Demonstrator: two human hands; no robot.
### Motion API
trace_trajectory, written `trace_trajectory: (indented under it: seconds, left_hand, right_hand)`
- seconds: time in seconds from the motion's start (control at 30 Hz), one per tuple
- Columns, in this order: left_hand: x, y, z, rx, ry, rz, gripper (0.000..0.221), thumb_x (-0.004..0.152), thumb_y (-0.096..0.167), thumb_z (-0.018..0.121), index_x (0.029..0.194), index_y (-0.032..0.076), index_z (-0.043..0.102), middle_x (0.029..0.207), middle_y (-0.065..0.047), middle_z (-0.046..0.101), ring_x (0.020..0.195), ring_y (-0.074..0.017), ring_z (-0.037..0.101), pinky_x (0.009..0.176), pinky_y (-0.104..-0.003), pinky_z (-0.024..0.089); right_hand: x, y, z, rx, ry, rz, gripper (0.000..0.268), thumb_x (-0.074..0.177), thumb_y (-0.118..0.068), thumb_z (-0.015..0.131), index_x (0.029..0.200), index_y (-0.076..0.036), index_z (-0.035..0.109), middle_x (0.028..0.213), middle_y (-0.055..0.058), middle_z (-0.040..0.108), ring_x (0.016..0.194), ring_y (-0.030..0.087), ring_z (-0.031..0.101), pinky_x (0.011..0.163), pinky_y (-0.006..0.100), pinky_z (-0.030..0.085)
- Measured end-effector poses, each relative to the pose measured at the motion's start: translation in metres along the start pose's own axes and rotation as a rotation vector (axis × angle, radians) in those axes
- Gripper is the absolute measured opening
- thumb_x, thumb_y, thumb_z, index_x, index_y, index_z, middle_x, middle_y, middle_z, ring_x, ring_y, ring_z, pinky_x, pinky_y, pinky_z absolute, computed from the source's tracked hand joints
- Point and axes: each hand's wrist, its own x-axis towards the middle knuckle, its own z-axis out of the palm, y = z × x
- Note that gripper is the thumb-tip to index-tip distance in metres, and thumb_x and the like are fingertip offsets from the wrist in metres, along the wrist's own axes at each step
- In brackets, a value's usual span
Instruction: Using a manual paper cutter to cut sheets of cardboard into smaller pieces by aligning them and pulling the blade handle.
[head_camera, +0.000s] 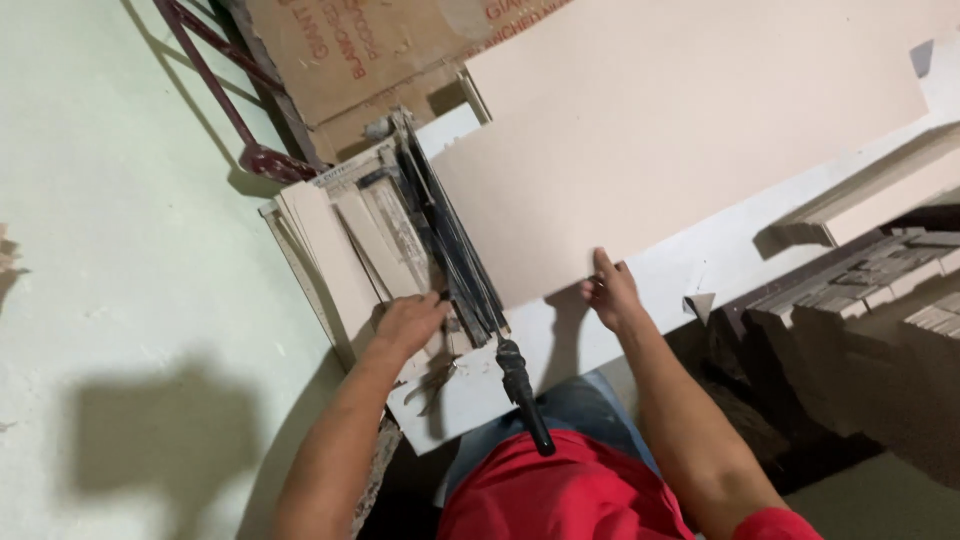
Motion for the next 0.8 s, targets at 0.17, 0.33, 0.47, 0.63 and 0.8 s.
trace_trajectory:
  seconds: [0.17, 0.33, 0.47, 0.63, 0.8]
  left_hand:
    - [-0.002, 0.000, -0.031, -0.047, -0.019, -0.246, 0.028, 0.103, 0.036, 0.053, 0.118, 0.013, 0.057, 0.126, -0.007, 0.044, 0.110, -0.0320, 0.055, 0.092, -0.046, 0.045]
    - [0.017, 0.029, -0.112, -0.225, -0.043, -0.495, 0.047, 0.104, 0.038, 0.052, 0.145, 0.018, 0.043, 0.142, -0.013, 0.038, 0.133, -0.0338, 0.038, 0.107, -0.048, 0.032]
    - [0.043, 0.047, -0.143, -0.364, -0.152, -0.623, 0.087, 0.091, 0.062, 0.064, 0.155, 0.008, 0.040, 0.166, -0.028, 0.013, 0.154, -0.0482, 0.004, 0.121, -0.066, 0.000]
    - [0.078, 0.049, -0.105, -0.319, -0.258, -0.729, 0.121, 0.082, 0.050, 0.080, 0.164, 0.009, 0.001, 0.165, -0.036, -0.002, 0.154, -0.0505, -0.003, 0.114, -0.075, -0.005]
    - [0.084, 0.049, -0.103, -0.272, -0.296, -0.763, 0.123, 0.079, 0.052, 0.082, 0.164, 0.007, 0.004, 0.166, -0.034, -0.005, 0.154, -0.0489, -0.003, 0.113, -0.076, -0.005]
  right_hand:
    - [0.003, 0.019, -0.057, 0.019, -0.172, -0.025, 0.042, 0.099, -0.039, 0.073, 0.105, -0.012, 0.042, 0.081, -0.001, 0.049, 0.068, 0.021, 0.066, 0.061, 0.030, 0.063]
    - [-0.047, 0.005, 0.001, -0.183, -0.237, 0.004, 0.031, 0.103, -0.026, 0.065, 0.101, -0.004, 0.044, 0.088, 0.016, 0.073, 0.084, 0.026, 0.076, 0.077, 0.038, 0.062]
    - [-0.052, -0.001, 0.013, -0.224, -0.242, -0.004, 0.026, 0.104, -0.026, 0.065, 0.095, -0.002, 0.060, 0.082, 0.006, 0.063, 0.096, 0.030, 0.075, 0.087, 0.050, 0.064]
    - [-0.041, 0.004, 0.014, -0.334, -0.198, 0.064, 0.038, 0.105, -0.035, 0.061, 0.115, 0.001, 0.054, 0.092, 0.012, 0.071, 0.090, 0.027, 0.075, 0.080, 0.044, 0.063]
    - [-0.105, -0.025, 0.047, -1.139, -0.317, -0.023, 0.051, 0.105, -0.052, 0.045, 0.125, -0.009, 0.067, 0.086, 0.017, 0.079, 0.067, 0.029, 0.079, 0.057, 0.037, 0.065]
